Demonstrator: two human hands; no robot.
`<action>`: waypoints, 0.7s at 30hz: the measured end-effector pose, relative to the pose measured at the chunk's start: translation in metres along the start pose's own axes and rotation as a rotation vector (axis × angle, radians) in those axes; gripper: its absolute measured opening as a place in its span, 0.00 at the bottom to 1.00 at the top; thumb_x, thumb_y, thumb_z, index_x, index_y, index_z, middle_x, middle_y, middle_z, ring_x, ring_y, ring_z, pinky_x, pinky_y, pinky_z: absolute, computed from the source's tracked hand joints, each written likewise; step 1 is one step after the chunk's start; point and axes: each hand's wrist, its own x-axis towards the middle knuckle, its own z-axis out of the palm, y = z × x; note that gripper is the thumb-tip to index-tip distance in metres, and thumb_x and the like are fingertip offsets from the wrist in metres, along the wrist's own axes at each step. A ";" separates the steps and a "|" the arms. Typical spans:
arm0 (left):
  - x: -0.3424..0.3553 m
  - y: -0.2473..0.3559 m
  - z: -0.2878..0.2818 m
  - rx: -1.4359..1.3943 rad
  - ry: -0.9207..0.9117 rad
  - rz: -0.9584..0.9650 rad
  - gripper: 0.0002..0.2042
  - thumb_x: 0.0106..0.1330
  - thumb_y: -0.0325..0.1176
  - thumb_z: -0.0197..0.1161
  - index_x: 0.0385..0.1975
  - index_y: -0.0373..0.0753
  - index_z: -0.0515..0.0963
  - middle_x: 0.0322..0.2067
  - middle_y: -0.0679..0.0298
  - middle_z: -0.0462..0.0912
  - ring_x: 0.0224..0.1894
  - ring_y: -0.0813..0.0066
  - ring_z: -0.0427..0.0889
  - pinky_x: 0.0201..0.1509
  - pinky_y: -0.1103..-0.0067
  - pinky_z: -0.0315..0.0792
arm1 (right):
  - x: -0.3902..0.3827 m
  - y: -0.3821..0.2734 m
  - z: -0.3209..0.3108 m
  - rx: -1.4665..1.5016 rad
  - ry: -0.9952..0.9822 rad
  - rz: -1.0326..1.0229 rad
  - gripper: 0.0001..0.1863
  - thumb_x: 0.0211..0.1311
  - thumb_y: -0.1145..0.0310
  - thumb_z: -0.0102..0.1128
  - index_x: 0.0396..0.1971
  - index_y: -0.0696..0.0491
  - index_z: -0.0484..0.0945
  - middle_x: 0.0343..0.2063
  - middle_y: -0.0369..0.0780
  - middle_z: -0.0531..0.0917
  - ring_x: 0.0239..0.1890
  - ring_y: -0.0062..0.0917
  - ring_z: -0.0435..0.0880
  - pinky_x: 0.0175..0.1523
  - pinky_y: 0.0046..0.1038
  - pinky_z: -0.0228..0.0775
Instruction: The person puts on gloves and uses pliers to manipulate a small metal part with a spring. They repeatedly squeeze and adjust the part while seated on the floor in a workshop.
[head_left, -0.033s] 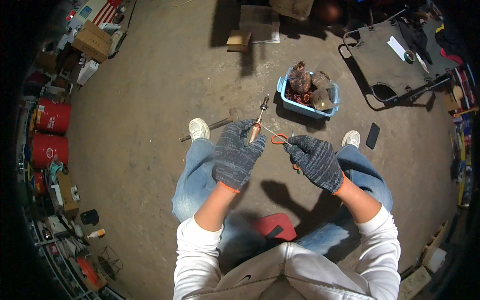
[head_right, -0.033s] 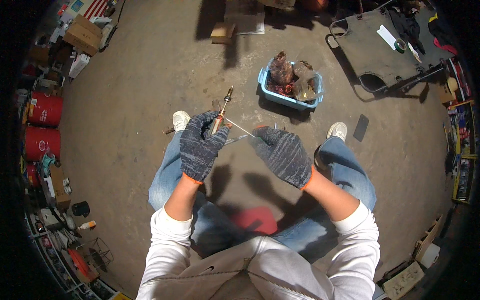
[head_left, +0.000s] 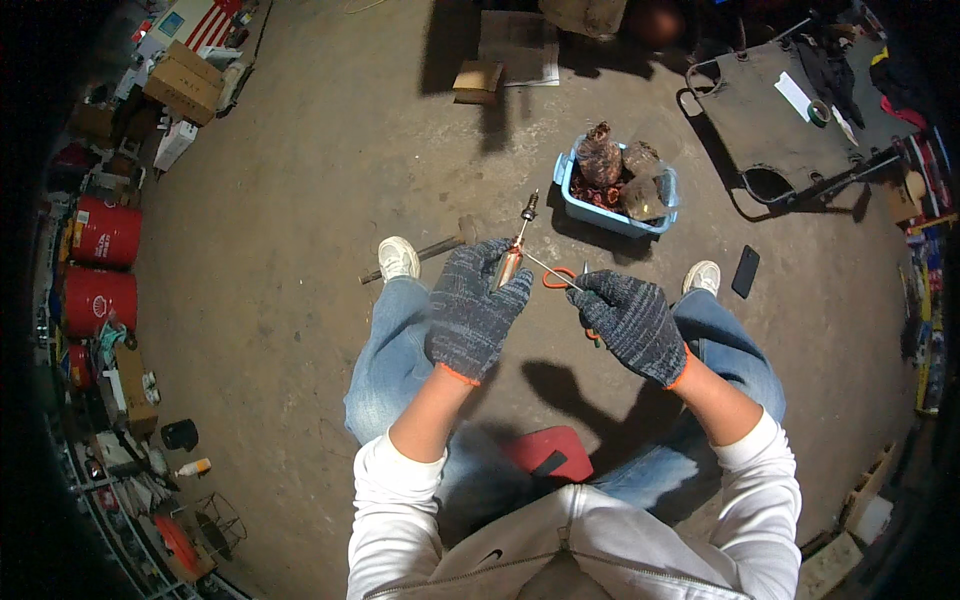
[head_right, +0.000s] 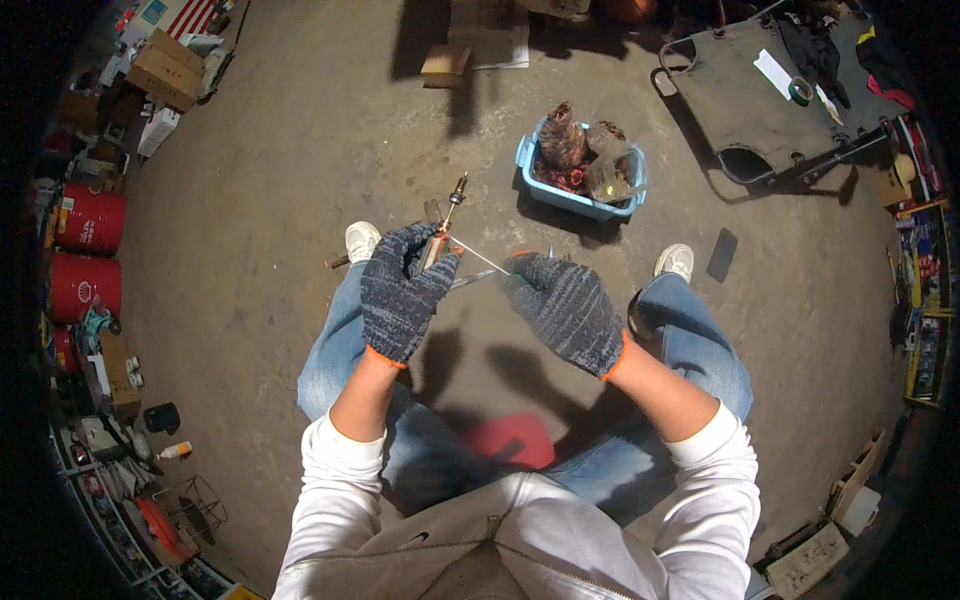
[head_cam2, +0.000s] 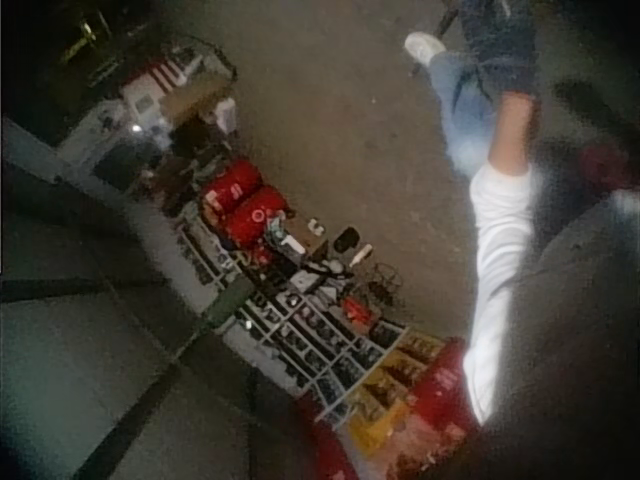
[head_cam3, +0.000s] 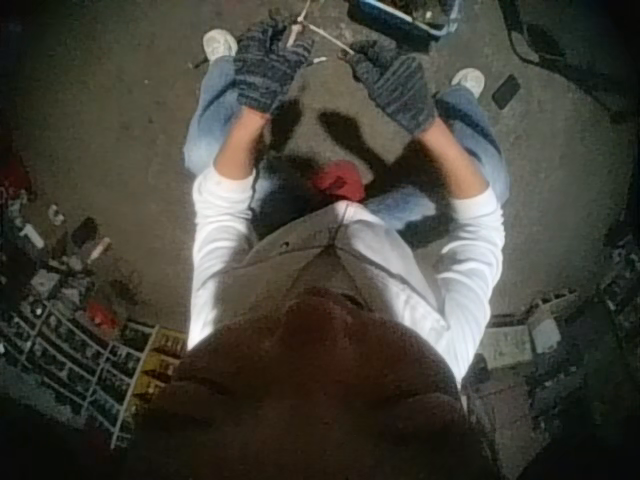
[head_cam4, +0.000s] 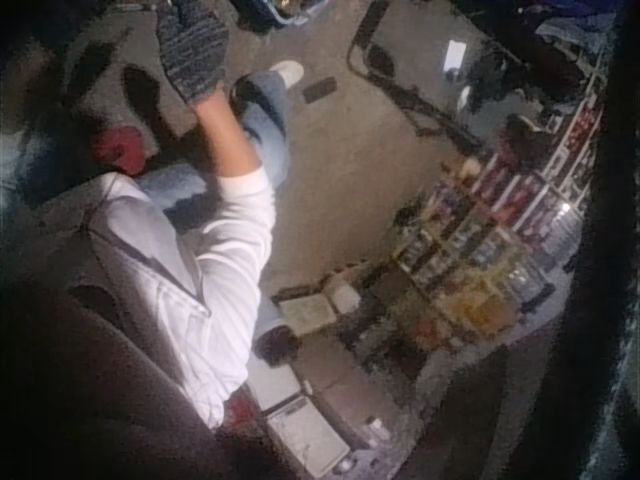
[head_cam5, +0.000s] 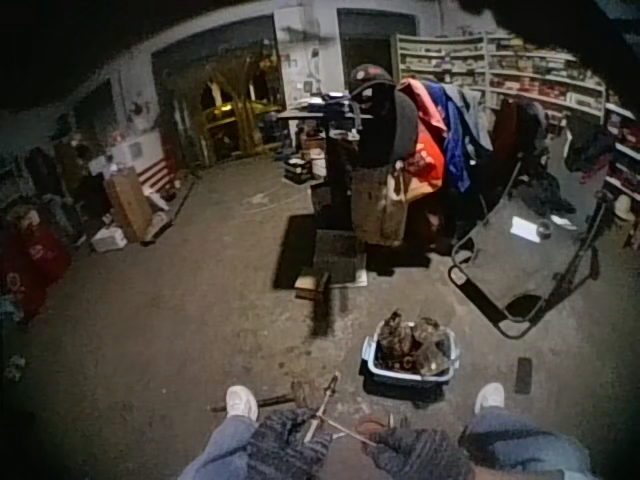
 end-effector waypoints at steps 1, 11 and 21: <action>0.000 0.000 0.000 -0.027 -0.001 -0.015 0.16 0.52 0.26 0.67 0.40 0.31 0.73 0.34 0.59 0.80 0.36 0.78 0.79 0.42 0.81 0.72 | 0.000 -0.001 -0.001 -0.037 -0.015 -0.020 0.11 0.56 0.65 0.54 0.35 0.55 0.77 0.30 0.47 0.80 0.32 0.39 0.80 0.35 0.35 0.71; -0.001 -0.005 0.006 -0.072 0.055 -0.042 0.15 0.49 0.32 0.66 0.38 0.38 0.76 0.33 0.56 0.76 0.37 0.61 0.77 0.42 0.72 0.70 | 0.005 0.024 0.003 -0.178 -0.001 -0.501 0.13 0.53 0.70 0.52 0.40 0.51 0.75 0.29 0.42 0.79 0.30 0.35 0.78 0.34 0.35 0.69; -0.003 -0.008 0.012 0.133 0.004 0.105 0.19 0.55 0.30 0.60 0.46 0.34 0.68 0.40 0.52 0.73 0.42 0.57 0.75 0.47 0.72 0.68 | 0.011 0.028 0.012 -0.199 0.025 -0.535 0.15 0.50 0.74 0.53 0.40 0.51 0.74 0.26 0.39 0.76 0.26 0.31 0.77 0.30 0.30 0.69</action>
